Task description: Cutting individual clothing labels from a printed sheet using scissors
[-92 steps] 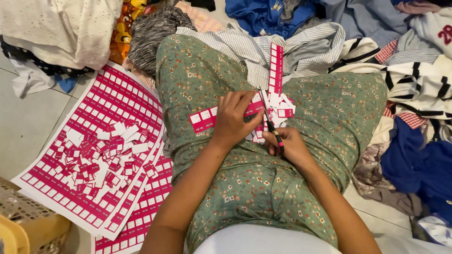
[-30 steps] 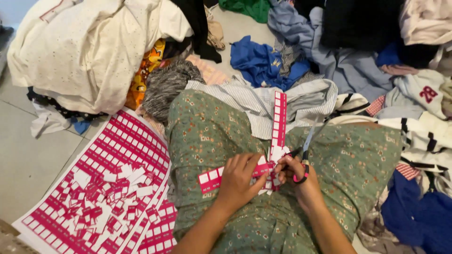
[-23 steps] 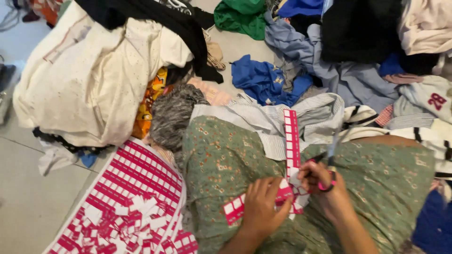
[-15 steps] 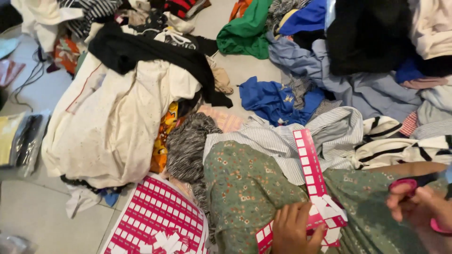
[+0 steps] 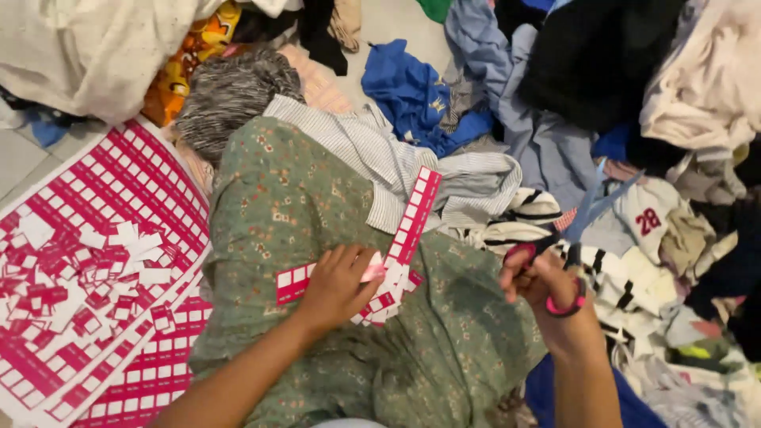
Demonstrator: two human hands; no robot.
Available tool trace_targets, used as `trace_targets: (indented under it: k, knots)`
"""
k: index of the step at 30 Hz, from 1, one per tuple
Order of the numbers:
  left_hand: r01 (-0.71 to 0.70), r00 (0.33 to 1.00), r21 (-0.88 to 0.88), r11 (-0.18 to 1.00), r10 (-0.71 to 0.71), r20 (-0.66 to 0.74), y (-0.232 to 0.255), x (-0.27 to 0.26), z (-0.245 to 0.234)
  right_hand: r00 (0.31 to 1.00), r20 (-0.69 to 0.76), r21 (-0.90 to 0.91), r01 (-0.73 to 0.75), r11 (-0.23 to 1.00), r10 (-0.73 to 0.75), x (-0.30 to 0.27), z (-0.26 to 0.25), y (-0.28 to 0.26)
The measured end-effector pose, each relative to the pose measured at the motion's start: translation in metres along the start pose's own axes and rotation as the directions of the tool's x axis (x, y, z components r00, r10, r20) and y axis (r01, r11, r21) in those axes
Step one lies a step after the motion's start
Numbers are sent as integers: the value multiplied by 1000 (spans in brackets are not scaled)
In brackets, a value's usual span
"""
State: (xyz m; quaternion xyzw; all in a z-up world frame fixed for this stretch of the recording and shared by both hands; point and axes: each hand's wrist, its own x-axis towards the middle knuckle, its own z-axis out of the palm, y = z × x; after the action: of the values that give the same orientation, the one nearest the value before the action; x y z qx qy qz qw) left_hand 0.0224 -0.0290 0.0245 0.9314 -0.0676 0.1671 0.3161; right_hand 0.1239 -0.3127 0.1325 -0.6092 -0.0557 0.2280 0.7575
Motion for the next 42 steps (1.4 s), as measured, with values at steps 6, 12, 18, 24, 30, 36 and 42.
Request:
trace_targets:
  k: [6, 12, 18, 24, 30, 36, 42]
  knots:
    - [145, 988, 44, 988, -143, -56, 21, -17, -1, 965, -260, -91, -50, 995, 25, -31, -29, 68]
    - [69, 996, -6, 998, -69, -61, -2, -30, 2, 851, -521, -93, -142, 985, 73, -72, 10, 117]
    - [-94, 996, -33, 995, 94, 3, -20, -20, 0, 827, -553, -9, -129, 992, 102, -104, 55, 156]
    - [-263, 955, 27, 964, 264, -138, -29, -40, 11, 892, -452, -176, -88, 980, -1, -63, 94, 155]
    - [-410, 901, -21, 912, 402, -163, -19, -59, 9, 904, -424, -151, -9, 988, -57, -48, 94, 194]
    - [-496, 866, 25, 868, 496, -62, -23, -65, 17, 871, -471, -207, 45, 977, -140, -49, 98, 248]
    - [-433, 900, 20, 901, 434, -44, -25, -60, 22, 853, -492, -204, 80, 976, -173, -43, 102, 244]
